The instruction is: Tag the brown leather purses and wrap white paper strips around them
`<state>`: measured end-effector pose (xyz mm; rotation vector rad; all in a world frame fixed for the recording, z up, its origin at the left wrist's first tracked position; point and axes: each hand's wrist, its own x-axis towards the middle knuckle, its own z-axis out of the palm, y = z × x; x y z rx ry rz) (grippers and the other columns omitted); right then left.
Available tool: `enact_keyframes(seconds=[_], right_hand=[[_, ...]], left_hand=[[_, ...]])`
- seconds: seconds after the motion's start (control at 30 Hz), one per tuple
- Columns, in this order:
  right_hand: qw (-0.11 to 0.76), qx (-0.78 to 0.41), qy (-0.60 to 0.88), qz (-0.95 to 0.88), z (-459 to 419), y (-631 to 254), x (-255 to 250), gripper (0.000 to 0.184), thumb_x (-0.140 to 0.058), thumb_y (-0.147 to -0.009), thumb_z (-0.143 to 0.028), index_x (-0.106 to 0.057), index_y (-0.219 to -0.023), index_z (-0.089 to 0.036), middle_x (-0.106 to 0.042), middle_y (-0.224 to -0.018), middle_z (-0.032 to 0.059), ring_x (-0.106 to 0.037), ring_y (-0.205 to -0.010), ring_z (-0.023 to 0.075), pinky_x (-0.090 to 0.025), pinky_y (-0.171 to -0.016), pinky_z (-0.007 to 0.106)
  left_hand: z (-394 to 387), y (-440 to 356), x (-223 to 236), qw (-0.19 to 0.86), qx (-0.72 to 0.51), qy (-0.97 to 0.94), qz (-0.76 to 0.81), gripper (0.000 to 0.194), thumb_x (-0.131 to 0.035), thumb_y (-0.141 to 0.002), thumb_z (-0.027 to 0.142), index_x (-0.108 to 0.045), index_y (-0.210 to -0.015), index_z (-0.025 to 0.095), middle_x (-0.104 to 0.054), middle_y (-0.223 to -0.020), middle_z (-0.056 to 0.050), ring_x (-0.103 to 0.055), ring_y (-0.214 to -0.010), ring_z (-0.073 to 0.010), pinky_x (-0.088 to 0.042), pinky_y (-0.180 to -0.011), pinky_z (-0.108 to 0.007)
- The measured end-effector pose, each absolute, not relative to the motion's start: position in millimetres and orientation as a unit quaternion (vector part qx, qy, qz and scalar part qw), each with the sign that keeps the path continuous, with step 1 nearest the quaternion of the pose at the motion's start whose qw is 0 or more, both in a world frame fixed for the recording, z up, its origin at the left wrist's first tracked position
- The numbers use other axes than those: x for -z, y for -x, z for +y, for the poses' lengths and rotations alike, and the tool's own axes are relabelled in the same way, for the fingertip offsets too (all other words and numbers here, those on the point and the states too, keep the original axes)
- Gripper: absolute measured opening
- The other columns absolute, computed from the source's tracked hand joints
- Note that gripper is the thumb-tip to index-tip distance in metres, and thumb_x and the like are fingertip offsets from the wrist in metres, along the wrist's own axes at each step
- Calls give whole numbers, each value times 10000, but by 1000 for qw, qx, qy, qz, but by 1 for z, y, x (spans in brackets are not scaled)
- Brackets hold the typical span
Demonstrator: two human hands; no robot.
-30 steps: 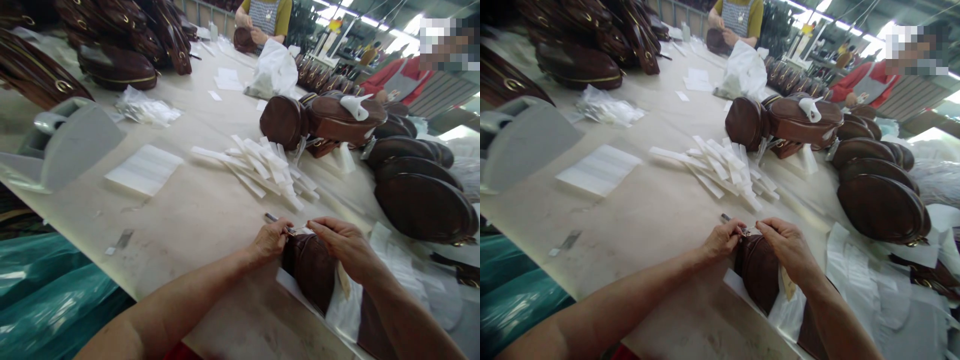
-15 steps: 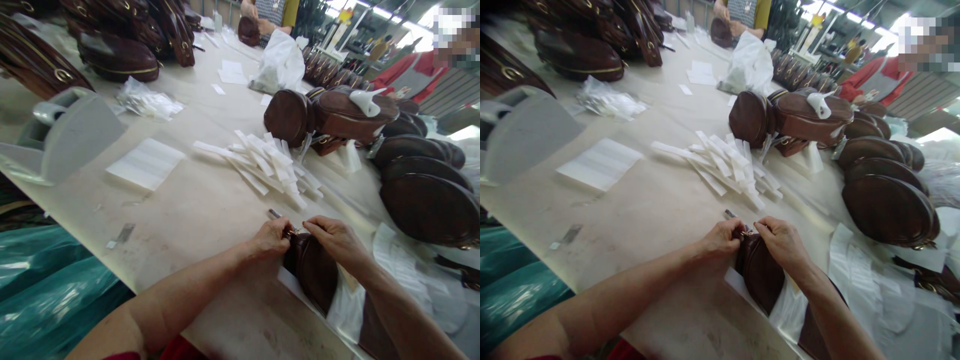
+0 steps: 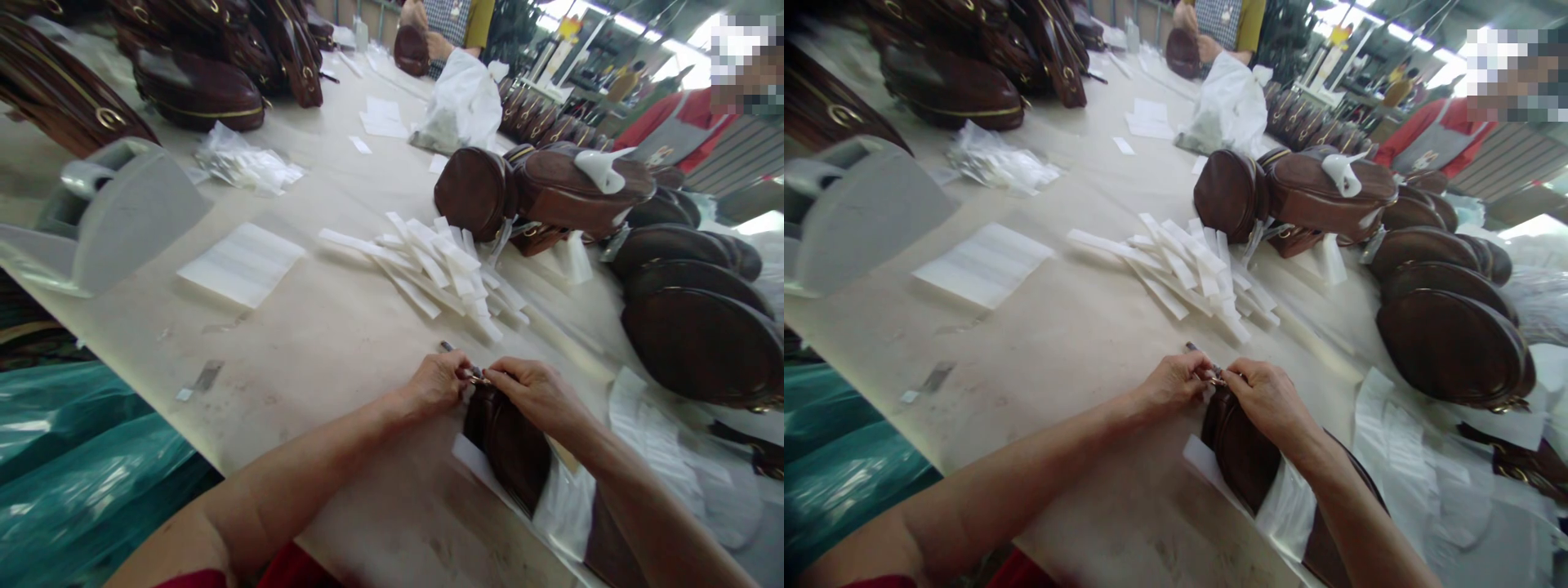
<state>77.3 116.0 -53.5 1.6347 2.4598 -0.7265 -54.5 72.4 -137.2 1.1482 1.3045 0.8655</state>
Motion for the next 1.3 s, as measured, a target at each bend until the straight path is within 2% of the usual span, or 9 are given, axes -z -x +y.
enact_keyframes(seconds=[0.07, 0.13, 0.27, 0.5, 0.67, 0.93, 1.23, 1.3], right_hand=[[46, 233, -529, 815, 115, -80, 55, 329, -431, -775, -412, -646, -644, -200, -583, -539, 3, -540, -546, 150, -351, -531, 247], [41, 214, -516, 829, 113, -81, 56, 281, -449, -779, -370, -637, -649, -208, -585, -550, -4, -542, -549, 145, -354, -534, 243], [28, 157, -474, 866, 108, -79, 57, 185, -486, -797, -280, -636, -713, -211, -620, -710, 9, -579, -643, 141, -386, -612, 243], [84, 104, -437, 889, 102, -68, 58, 229, -465, -863, -207, -666, -966, -246, -629, -950, 28, -612, -742, 141, -388, -643, 235], [119, 91, -416, 897, 101, -62, 61, 265, -414, -902, -214, -679, -904, -233, -615, -922, 31, -598, -703, 124, -366, -614, 228], [109, 95, -433, 890, 104, -60, 61, 222, -446, -852, -156, -660, -808, -195, -630, -898, 40, -605, -716, 137, -371, -629, 234], [113, 95, -435, 888, 102, -60, 63, 204, -460, -831, -147, -654, -853, -207, -643, -920, 33, -607, -734, 151, -368, -638, 242], [103, 94, -435, 889, 102, -60, 64, 201, -463, -821, -148, -653, -844, -208, -648, -903, 29, -605, -730, 147, -370, -639, 239]], left_hand=[[72, 61, 138, 581, -350, -480, 556, 218, -481, -688, 14, -577, -833, 145, -529, -618, 56, -520, -503, -72, -415, -498, -170], [72, 67, 139, 589, -333, -480, 558, 205, -479, -673, 11, -602, -775, 138, -525, -563, 52, -530, -489, -82, -418, -481, -169], [71, 79, 137, 587, -309, -487, 568, 179, -476, -657, 21, -617, -648, 131, -497, -459, 48, -513, -443, -91, -398, -440, -168], [72, 93, 122, 567, -309, -488, 588, 186, -475, -636, 14, -630, -679, 108, -484, -438, 48, -519, -446, -89, -386, -427, -157], [73, 98, 117, 557, -311, -484, 599, 176, -481, -633, 21, -627, -684, 105, -498, -449, 39, -540, -474, -106, -408, -445, -173], [73, 99, 118, 554, -310, -471, 613, 186, -477, -621, 25, -630, -684, 109, -512, -445, 33, -552, -473, -113, -430, -456, -185], [74, 99, 120, 550, -340, -456, 612, 151, -475, -617, 28, -601, -646, 107, -475, -415, 43, -496, -416, -84, -357, -391, -151], [74, 97, 122, 549, -354, -459, 602, 181, -478, -620, 23, -616, -710, 99, -514, -474, 34, -497, -431, -79, -367, -401, -153]])
